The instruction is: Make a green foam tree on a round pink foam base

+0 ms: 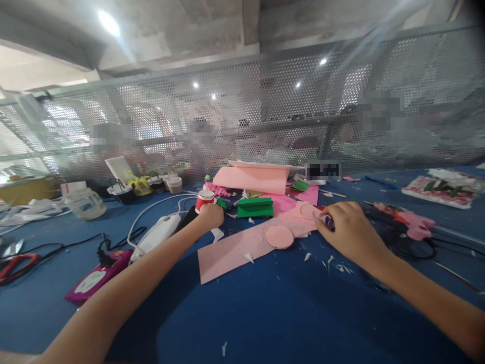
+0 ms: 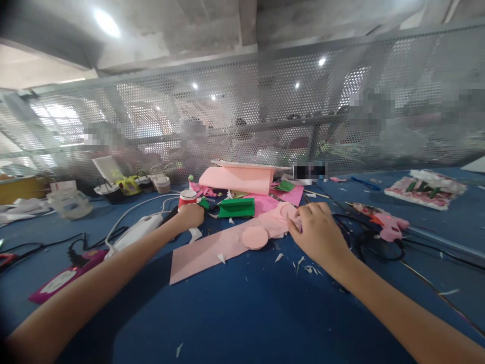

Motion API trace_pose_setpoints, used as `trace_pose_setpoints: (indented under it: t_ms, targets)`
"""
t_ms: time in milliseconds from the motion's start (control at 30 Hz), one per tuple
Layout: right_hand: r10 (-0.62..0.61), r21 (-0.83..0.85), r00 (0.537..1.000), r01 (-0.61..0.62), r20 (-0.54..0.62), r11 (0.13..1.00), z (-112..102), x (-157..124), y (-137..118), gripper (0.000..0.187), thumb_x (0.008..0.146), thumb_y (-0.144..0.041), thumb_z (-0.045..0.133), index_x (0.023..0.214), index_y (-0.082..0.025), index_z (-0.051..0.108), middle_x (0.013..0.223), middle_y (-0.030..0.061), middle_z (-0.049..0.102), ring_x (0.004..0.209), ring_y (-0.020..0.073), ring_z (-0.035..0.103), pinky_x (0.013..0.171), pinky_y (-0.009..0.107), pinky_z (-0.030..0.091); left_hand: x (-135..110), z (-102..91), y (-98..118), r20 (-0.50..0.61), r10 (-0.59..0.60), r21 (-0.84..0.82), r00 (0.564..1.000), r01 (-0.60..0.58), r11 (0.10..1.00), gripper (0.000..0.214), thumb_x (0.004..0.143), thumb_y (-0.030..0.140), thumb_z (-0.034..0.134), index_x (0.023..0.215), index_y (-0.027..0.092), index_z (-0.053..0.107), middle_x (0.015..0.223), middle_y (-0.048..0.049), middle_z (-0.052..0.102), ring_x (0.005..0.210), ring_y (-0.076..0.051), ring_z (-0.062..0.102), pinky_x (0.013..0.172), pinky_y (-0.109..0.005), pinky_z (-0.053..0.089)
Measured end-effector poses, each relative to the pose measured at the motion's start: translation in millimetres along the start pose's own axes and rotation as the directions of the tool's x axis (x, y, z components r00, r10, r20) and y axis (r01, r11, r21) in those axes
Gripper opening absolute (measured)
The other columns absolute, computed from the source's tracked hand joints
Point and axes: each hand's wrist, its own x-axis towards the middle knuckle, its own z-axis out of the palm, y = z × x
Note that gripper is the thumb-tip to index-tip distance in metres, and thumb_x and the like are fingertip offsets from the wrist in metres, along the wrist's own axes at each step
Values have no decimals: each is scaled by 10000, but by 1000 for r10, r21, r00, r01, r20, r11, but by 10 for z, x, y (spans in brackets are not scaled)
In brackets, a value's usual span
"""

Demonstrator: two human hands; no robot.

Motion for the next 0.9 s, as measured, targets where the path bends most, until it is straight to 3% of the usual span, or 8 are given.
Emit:
trace_pose_setpoints:
  t_ms: [133,267,333,433,600,667,733,900]
  targets:
    - [-179,284,982,189,-59,940,105,-58,-109,217,858,-360,484,892,-168,580,927,107,605,1001,263,500,893,407,425,-5,-94,56,-73,-24,55,997,28,998,319,795,104,434,998,10,662,1062,-303,635,1026,-404,600,775,-514,472]
    - [-255,395,967,226,23,891,119,-124,-239,401,846,-443,528,1132,-163,519,1108,131,581,1167,282,440,975,447,400,-42,-319,107,-163,16,22,986,-12,1000,296,856,189,417,941,68,673,1021,-234,664,1032,-344,607,837,-461,466]
    - [-275,422,956,209,101,882,120,-159,-297,509,838,-488,530,1228,-167,462,1208,147,541,1230,293,397,997,467,391,-51,-427,115,-250,13,-220,968,-69,973,238,848,222,463,843,111,672,935,-170,690,962,-295,635,845,-423,470]
    - [-318,443,926,203,203,873,128,-205,-394,603,850,-518,497,1330,-171,385,1342,158,462,1323,311,297,1043,518,339,-36,-498,132,-165,-48,-776,985,-100,623,130,794,202,566,718,132,644,768,-88,696,705,-204,667,733,-352,515]
    - [-349,435,858,169,376,884,135,-215,-567,692,890,-579,367,1424,-143,301,1462,173,332,1401,327,138,1097,590,193,-6,-427,234,-95,-12,-976,995,-91,200,87,826,191,582,896,155,618,914,-62,715,729,-143,692,705,-274,550]
    - [-362,436,833,166,418,885,146,-192,-617,719,891,-606,332,1447,-155,263,1490,157,290,1409,318,116,1107,601,136,-12,-396,280,-29,9,-979,1000,-26,-204,54,784,112,625,812,147,596,876,-50,716,732,-138,696,711,-250,550]
    - [-373,433,822,174,430,885,178,-158,-662,750,886,-627,320,1464,-159,223,1507,145,260,1412,318,96,1108,613,97,-24,-372,316,-15,37,-901,999,3,-435,117,752,57,641,769,148,569,822,-35,713,725,-145,700,701,-250,556]
    - [-362,388,839,201,406,900,343,-58,-791,752,874,-614,363,1427,-108,303,1487,164,299,1396,368,125,1091,644,63,-57,-261,400,26,73,-867,997,59,-495,148,727,66,662,821,151,587,786,-19,706,707,-156,691,678,-284,568]
